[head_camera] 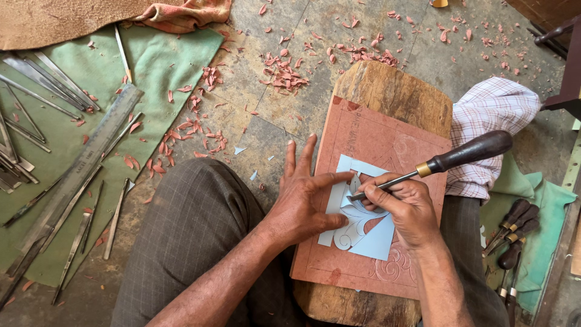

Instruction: The person carves a floral design into a block of wood by hand using a chisel while following a paper stencil.

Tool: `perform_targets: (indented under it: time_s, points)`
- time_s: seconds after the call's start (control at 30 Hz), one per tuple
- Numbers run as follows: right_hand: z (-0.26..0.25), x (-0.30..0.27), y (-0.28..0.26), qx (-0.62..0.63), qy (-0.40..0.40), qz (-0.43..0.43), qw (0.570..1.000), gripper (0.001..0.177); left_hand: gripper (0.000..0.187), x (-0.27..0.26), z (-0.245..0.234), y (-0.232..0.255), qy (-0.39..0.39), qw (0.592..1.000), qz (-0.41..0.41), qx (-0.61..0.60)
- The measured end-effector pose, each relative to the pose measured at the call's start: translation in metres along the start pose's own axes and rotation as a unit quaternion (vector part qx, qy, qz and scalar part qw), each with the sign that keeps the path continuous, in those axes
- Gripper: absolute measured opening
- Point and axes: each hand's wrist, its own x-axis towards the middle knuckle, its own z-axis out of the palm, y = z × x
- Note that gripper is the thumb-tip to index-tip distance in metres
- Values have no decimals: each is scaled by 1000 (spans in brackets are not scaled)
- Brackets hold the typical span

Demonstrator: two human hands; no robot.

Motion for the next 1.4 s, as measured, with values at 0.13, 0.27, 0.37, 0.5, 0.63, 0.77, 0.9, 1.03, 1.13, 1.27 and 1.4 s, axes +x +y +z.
perform_targets:
  time_s: [0.13,0.27,0.37,0.5,0.63,0.77,0.9,1.03,1.13,1.27,1.4]
  points:
    - [0,-7,-14,52,-22,38,998,20,71,0,0,1,2,1000,21,7]
    - [2,-11,-22,58,-47,74,994,20,63,0,-1,1,5,1000,17,-10]
    - [2,-14,-21,87,-61,42,993,19,53,0,-2,0,25,999,21,-23]
    - [2,-21,-16,79,-49,26,995,18,44,0,-6,4,46,998,42,-17]
    - [3,-29,-3,67,-13,-3,998,17,46,-9,-14,17,83,990,89,75]
    - [6,-37,13,75,10,-115,990,15,50,-17,-10,23,123,973,104,163]
    - [15,-41,15,121,47,-103,986,16,56,-15,2,17,177,970,84,143]
    - [19,-43,10,71,59,-116,989,19,57,-8,8,8,183,977,55,92]
    - [19,-42,8,63,59,-120,989,20,63,-8,9,3,193,976,59,76]
    - [21,-45,8,57,75,-93,991,19,66,-6,11,-2,207,974,53,75]
    - [21,-44,9,50,69,-112,990,19,71,-6,10,-4,214,973,73,51]
